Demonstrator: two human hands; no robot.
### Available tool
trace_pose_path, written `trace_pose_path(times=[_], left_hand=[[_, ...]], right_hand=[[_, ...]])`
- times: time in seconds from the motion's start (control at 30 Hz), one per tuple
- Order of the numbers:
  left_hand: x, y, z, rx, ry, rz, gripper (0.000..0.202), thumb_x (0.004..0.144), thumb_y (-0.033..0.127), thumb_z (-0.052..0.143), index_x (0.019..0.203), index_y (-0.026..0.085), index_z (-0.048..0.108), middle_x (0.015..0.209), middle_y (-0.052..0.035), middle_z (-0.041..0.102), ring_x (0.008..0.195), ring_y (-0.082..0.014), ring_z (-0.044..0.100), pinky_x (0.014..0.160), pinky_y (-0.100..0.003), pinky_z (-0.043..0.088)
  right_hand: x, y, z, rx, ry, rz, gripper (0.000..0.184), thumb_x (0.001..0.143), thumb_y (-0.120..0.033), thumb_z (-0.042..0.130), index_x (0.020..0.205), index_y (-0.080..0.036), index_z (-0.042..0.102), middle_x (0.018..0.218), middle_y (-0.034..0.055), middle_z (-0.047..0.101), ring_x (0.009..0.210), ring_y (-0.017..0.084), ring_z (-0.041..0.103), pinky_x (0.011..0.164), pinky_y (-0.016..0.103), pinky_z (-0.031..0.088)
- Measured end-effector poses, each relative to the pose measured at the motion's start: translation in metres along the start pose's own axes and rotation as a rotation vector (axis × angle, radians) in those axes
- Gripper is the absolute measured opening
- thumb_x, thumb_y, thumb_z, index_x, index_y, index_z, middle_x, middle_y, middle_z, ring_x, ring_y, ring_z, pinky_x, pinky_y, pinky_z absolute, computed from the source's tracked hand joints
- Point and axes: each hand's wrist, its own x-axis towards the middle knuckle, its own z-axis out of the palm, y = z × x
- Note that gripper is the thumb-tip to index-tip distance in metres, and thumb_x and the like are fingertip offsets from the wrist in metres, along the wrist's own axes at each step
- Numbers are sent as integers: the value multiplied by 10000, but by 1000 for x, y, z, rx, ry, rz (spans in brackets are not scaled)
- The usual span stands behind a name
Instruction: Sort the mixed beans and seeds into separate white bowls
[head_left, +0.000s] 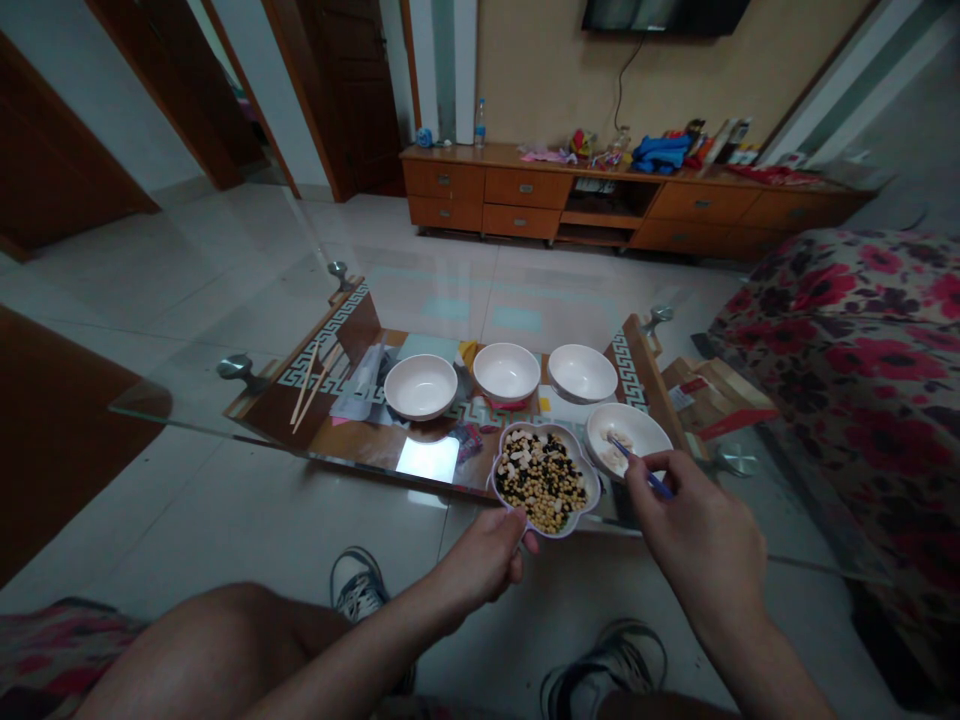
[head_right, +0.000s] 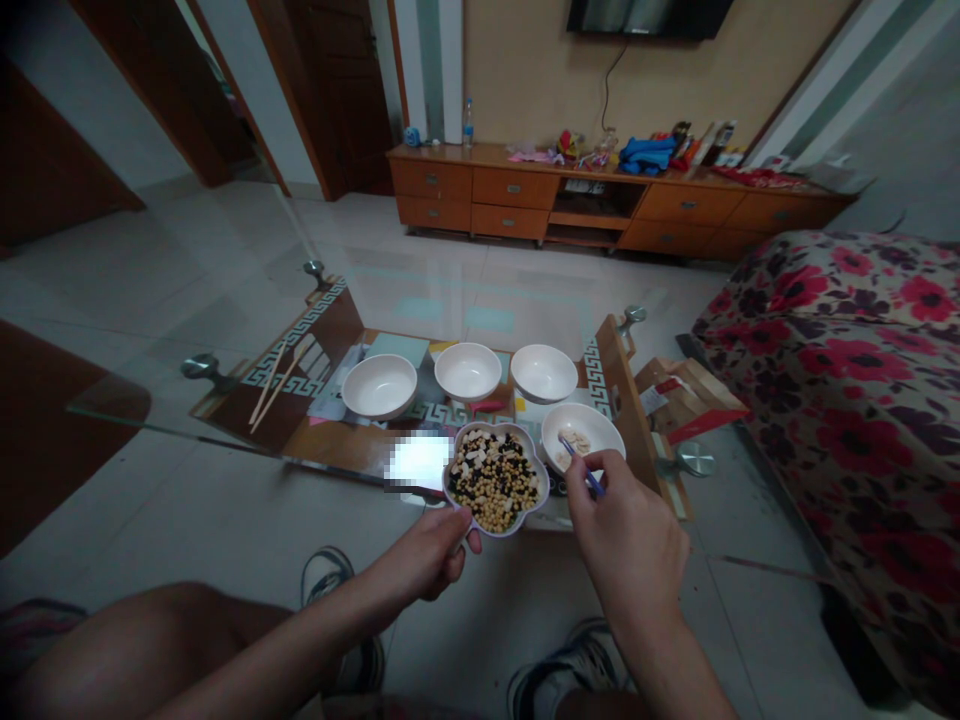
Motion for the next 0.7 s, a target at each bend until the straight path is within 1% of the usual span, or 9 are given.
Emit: trace_pose_path(times=[0.13, 0.27, 0.4, 0.5, 0.6, 0.7], left_hand=[[-1, 0, 0, 12, 0, 13, 541, 876, 705, 334, 839, 201, 527, 453, 84, 391, 345, -68, 214, 378, -202, 164], [1, -1, -1, 7, -1, 18, 547, 871, 712, 338, 840, 200, 529, 460, 83, 400, 344, -66, 215, 380, -197, 169], [3, -3, 0, -7, -2, 14, 524, 881, 691, 338, 839, 204, 527, 453, 85, 400, 335, -66, 210, 369, -198, 159], [3, -2, 1, 3, 9, 4, 524, 880, 693, 336, 837, 205, 524, 448, 83, 402, 331, -68, 222, 368, -197, 159], [3, -2, 2, 9, 9, 0, 531, 877, 698, 326, 829, 206, 520, 435, 83, 394, 325, -70, 221, 367, -197, 160], [4, -2, 2, -5, 4, 10, 512, 888, 677, 318, 824, 208, 514, 420, 87, 377, 322, -71, 203, 364, -199, 158]], right_hand=[[0, -1, 0, -7, 24, 2, 302, 886, -471, 519, 873, -221, 689, 596, 52, 644, 473, 169, 540, 482, 266, 243], [0, 1, 3, 21, 19, -31, 291, 887, -468, 527, 871, -223, 683, 599, 46, 649, 487, 174, 559, 487, 262, 251], [-1, 2, 8, 99, -35, -95, 284, 886, -481, 537, 858, -235, 679, 619, 39, 671, 526, 186, 597, 498, 256, 276], [-3, 1, 12, 156, -101, -137, 265, 885, -476, 539, 852, -248, 672, 651, 27, 690, 563, 192, 631, 510, 255, 302], [-5, -1, 14, 143, -156, -170, 273, 887, -486, 528, 848, -251, 662, 660, 23, 693, 573, 196, 642, 514, 257, 307], [-5, -2, 15, 101, -208, -171, 270, 880, -492, 526, 837, -255, 648, 658, 18, 691, 580, 201, 639, 514, 256, 298]])
